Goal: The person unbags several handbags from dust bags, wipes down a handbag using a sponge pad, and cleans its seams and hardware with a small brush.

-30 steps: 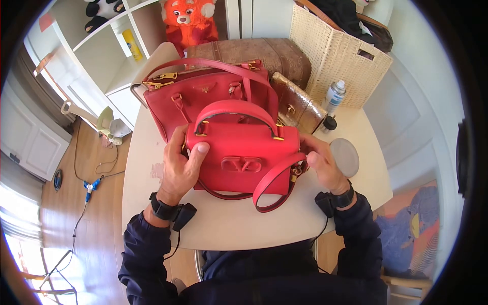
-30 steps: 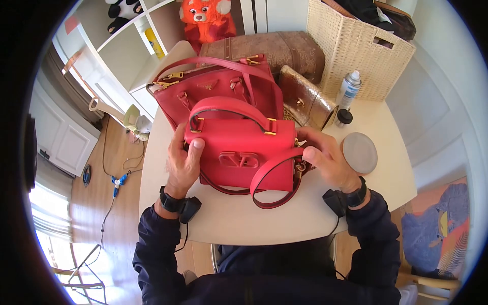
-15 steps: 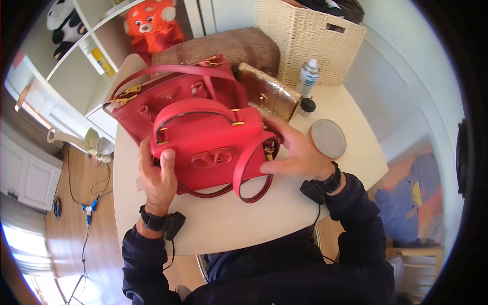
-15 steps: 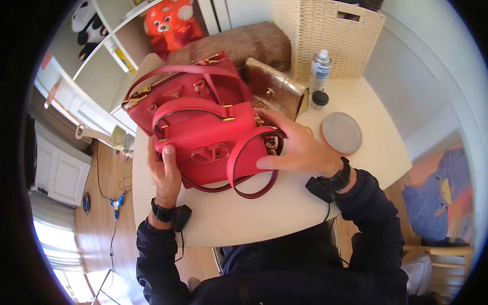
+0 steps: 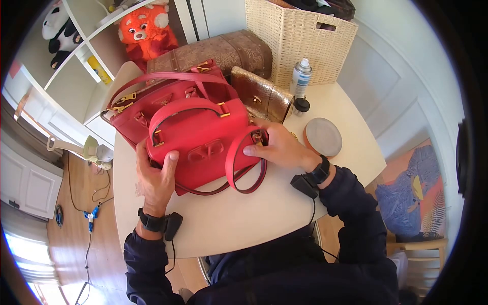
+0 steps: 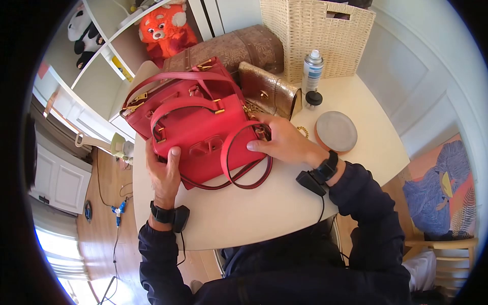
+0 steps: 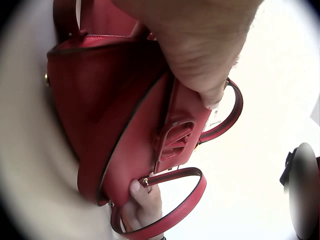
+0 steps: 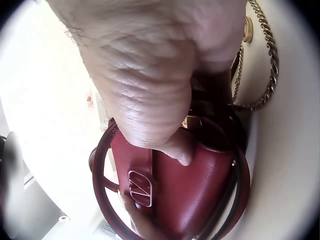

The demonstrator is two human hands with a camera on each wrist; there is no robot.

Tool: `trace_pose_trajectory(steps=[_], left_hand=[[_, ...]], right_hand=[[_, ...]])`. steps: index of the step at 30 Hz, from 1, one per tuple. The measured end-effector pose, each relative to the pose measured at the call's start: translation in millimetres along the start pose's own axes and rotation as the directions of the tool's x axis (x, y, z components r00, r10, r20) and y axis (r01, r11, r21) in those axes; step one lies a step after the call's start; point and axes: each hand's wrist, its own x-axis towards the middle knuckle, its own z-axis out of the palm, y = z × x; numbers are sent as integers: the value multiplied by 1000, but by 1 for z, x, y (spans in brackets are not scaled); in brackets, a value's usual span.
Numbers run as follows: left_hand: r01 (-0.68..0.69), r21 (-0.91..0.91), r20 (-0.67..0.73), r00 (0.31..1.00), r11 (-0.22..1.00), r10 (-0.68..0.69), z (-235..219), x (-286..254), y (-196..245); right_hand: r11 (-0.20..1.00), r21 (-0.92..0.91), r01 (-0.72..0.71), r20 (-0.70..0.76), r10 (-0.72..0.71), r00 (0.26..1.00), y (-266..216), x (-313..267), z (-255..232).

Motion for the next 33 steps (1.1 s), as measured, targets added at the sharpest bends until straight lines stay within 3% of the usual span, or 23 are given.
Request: trace_pose_trajectory(steps=[3,5,15,21,24,33], left_hand=[[-18,-31,3,1000,999,19,2,7,-5],[-21,-58,-8,1000,998,21,3,11,-7],[-24,67,-52,998,997,28,14,34,-31],[-27,5,-24,999,1000,27,12,26,-18],[-32,-13,3,999,999,32,11,22,-11],[-76,-5,31,997,997,76,10,18,-11]], right_hand=[[999,48,-19,-42,21,999,11,15,5],[994,32,106,-90,-103,991,23,24,8],[997,-6,80,-114,-80,990,22,39,9],[995,53,80,-118,-74,990,25,31,15],[999,-25,27,-157,-31,987,27,25,14],[987,-143,76,-201,-105,974,23,18,12]])
